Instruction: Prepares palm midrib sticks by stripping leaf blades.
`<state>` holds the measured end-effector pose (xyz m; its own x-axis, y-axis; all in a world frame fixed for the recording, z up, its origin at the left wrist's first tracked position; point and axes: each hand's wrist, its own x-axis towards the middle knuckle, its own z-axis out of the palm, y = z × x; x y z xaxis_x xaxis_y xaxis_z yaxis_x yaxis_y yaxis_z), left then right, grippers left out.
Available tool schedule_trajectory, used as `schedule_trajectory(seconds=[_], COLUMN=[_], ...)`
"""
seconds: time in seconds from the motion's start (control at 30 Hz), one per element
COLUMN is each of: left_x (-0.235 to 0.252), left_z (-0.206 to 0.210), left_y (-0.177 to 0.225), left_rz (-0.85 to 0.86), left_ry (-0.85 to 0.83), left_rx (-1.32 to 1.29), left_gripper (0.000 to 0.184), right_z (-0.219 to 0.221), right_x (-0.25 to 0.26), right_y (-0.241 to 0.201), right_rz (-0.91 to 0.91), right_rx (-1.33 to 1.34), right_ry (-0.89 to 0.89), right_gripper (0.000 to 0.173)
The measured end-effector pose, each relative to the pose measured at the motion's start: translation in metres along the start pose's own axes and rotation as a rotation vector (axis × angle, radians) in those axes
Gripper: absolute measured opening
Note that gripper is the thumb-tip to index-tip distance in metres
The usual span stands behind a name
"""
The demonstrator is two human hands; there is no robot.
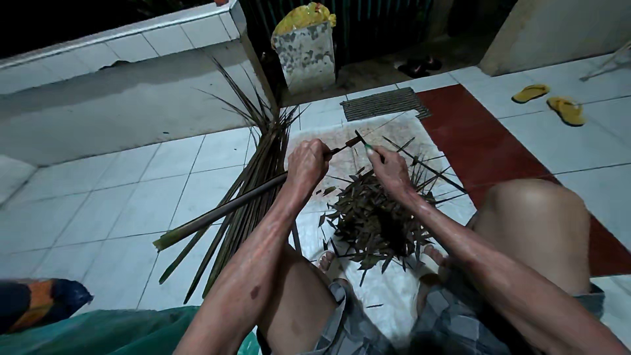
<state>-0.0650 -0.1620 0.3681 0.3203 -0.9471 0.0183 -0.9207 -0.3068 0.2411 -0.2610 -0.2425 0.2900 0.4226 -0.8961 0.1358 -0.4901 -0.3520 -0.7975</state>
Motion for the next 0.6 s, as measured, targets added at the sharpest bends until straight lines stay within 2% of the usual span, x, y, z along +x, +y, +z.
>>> schedule_trajectory(seconds=[0.17, 0.23, 0.33, 0.5, 0.6], left_x=[0.0, -0.013, -0.02, -0.016, -0.018], left_z=[0.002, 0.001, 0.002, 0.008, 0.009], left_y=[0.0, 0.004, 0.006, 0.009, 0.011], left_rz=[0.016, 0.086, 0.133, 0.13, 0.113], left_ry=[0.001, 0.08, 0.145, 0.147, 0.152], left_rx=[0.024, -0.002, 0.021, 0.073, 0.077], left_gripper=[0.017, 0.013, 0.013, 0.014, 0.016], right_z=[-0.007, -0.003, 0.001, 0.011, 0.009], right_x=[-0.02, -0.018, -0.004, 0.022, 0.02], right_y=[-0.012, -0.013, -0.015, -0.001, -0.007], right_rz=[-0.116, -0.12, -0.08, -0.054, -0.027], right_rx=[0.1, 0.116, 0.087, 0.005, -0.031], right_ry=[-0.173, -0.209, -0.212, -0.187, -0.162], right_gripper=[0.041, 0.039, 0.037, 0.039, 0.039])
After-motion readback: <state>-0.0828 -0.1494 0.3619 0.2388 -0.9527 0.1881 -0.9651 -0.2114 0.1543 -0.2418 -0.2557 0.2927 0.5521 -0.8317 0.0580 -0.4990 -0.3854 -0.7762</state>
